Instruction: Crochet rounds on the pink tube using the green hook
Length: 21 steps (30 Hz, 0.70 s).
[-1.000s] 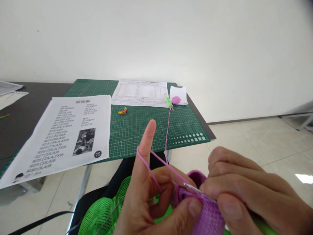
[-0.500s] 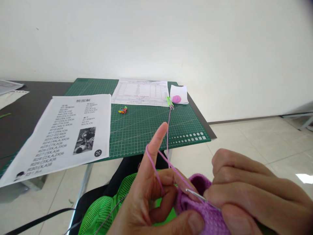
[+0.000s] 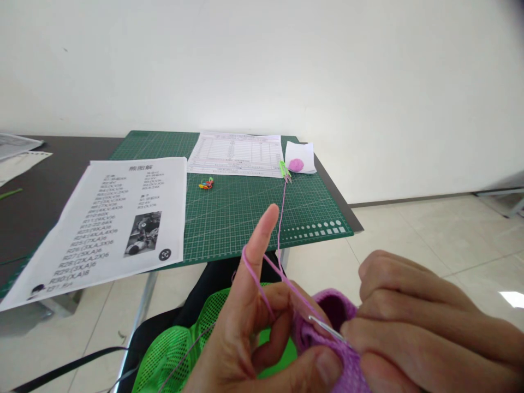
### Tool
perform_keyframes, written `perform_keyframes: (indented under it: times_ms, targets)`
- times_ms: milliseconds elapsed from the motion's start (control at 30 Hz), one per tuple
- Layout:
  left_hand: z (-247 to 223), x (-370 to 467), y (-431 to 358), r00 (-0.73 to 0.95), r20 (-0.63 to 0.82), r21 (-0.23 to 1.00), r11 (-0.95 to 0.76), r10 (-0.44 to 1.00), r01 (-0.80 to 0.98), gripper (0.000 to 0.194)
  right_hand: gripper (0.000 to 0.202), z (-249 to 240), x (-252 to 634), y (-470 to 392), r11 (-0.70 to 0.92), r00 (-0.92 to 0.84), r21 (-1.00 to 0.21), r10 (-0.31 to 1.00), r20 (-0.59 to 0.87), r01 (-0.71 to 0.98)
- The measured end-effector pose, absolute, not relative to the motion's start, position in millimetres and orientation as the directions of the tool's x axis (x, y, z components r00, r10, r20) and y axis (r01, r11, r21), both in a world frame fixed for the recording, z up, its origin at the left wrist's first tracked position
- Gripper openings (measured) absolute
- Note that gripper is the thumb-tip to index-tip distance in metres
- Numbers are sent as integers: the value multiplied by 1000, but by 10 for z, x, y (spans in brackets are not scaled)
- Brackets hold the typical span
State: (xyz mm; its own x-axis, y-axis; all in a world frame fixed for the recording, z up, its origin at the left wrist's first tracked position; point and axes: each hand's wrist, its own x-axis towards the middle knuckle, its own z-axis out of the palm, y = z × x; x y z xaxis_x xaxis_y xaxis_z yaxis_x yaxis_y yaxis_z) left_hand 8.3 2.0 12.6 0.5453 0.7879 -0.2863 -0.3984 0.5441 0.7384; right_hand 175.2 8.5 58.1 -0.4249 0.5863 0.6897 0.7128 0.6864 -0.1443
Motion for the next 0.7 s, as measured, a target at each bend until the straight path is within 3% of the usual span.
perform_keyframes:
  times_ms: [200,400,700]
  targets:
    - [178,88,50,571,-341,681,615,747,-398,117,70,582,1723,105,670,-397,-145,583,709,728]
    - [147,107,39,559,-302,674,588,772,-448,112,69,500,1717,87,665,-350,-207,600,719,717]
    - [133,80,58,633,-220,629,604,742,-490,99,41,445,1909,-55,718,-371,-324,628,685,616]
